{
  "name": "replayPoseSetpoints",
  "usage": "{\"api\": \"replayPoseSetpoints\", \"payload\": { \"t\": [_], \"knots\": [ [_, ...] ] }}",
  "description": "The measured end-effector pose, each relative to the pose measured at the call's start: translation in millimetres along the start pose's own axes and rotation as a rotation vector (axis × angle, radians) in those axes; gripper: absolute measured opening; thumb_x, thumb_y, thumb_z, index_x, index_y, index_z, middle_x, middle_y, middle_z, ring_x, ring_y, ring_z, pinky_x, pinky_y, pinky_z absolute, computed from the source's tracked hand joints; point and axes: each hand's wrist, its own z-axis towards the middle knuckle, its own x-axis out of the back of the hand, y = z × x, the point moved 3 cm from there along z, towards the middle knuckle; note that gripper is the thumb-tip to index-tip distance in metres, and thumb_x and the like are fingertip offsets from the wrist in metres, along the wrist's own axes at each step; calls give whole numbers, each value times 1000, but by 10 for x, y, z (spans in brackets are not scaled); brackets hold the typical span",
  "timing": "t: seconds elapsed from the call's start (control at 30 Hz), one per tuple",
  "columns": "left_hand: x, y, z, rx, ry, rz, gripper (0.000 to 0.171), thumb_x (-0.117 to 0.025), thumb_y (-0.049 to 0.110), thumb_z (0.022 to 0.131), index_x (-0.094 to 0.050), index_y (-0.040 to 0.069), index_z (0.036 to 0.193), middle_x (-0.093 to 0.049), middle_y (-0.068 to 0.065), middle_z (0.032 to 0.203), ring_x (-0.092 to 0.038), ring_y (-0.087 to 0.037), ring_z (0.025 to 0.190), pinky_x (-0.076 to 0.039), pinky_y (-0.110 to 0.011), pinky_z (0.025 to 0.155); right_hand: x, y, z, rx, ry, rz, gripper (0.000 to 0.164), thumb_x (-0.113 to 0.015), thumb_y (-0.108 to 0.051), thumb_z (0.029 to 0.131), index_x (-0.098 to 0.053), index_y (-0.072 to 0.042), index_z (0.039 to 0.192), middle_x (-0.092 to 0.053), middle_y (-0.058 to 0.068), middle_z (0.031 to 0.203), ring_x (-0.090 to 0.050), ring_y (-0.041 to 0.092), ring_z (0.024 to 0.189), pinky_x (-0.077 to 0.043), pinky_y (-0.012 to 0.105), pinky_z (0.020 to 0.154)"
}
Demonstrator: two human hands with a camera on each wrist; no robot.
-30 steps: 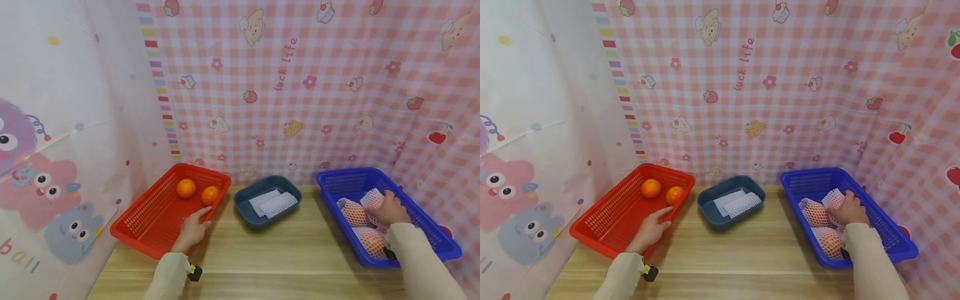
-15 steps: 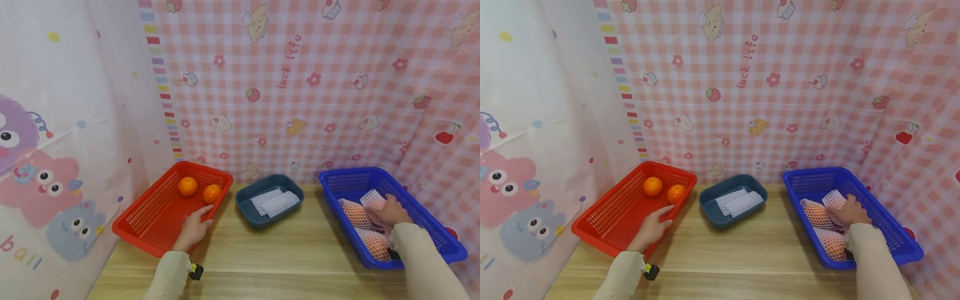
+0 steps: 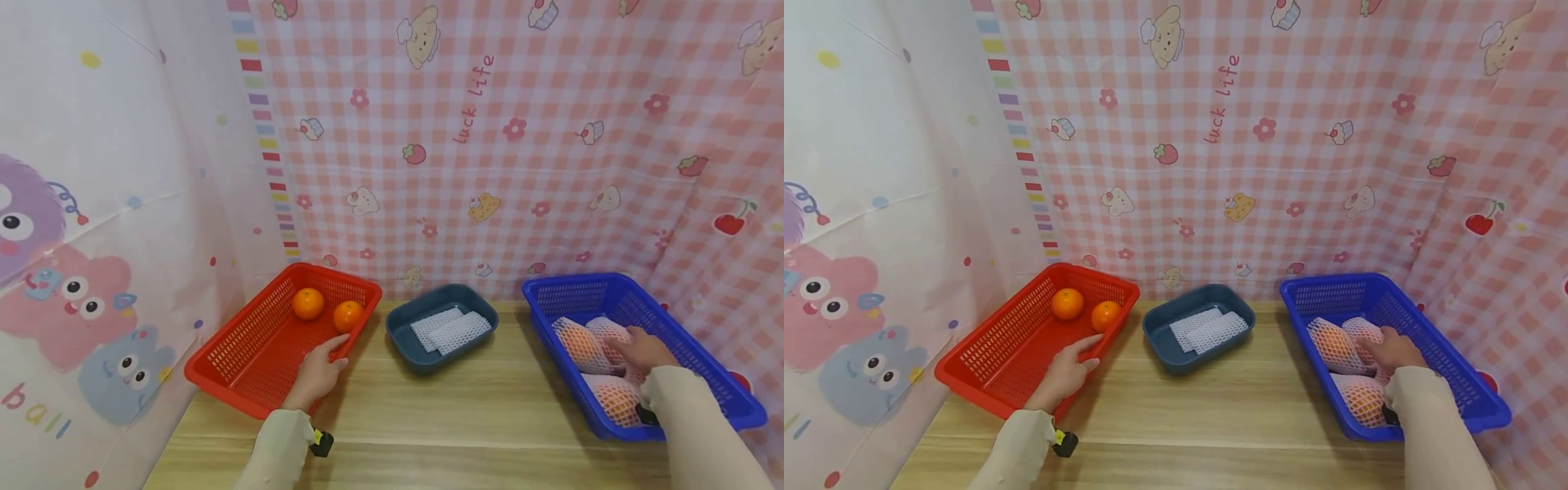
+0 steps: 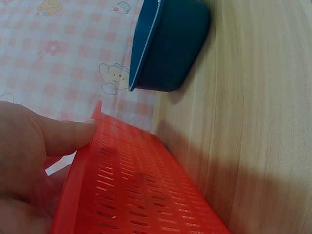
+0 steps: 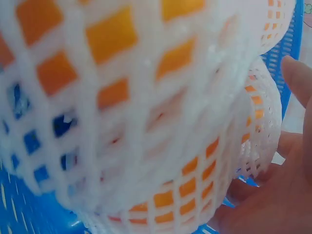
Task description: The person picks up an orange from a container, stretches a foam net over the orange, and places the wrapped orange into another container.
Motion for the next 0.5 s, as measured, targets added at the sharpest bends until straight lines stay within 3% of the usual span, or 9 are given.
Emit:
{"api": "replayPoseSetpoints", "payload": {
  "t": [0.13, 0.2, 0.37, 0.5],
  "knots": [
    [0, -3, 3, 0, -11, 2, 49, -65, 8, 92, -55, 15, 139, -66, -20, 113, -33, -16, 55, -39, -36, 68, 37, -75, -43, 21, 34, -27, 92, -41, -56, 98, -22, 27, 134, -28, 51, 130, -30, 67, 116, -32, 71, 91],
    [6, -2, 0, -9, -13, -3, 49, -65, 7, 92, -55, 14, 139, -66, -20, 109, -32, -15, 52, -37, -33, 60, 60, -168, -47, 36, 78, -21, 90, -43, -55, 98, -24, 25, 136, -27, 50, 132, -26, 68, 117, -29, 73, 91],
    [22, 0, -8, -13, -11, -40, 48, -64, 5, 91, -56, 12, 138, -58, -18, 130, -34, -16, 51, -33, -30, 49, 114, -584, -22, 126, 172, 40, 87, -47, -53, 98, -23, 18, 142, -21, 46, 139, -16, 65, 125, -17, 74, 97],
    [12, 6, -8, 1, -28, -44, 49, -64, 8, 92, -55, 14, 139, -54, -17, 136, -35, -17, 51, -34, -30, 49, 122, -946, -36, 205, 176, 75, 85, -49, -51, 98, -22, 15, 146, -21, 43, 143, -16, 61, 130, -16, 72, 100]
  ]
}}
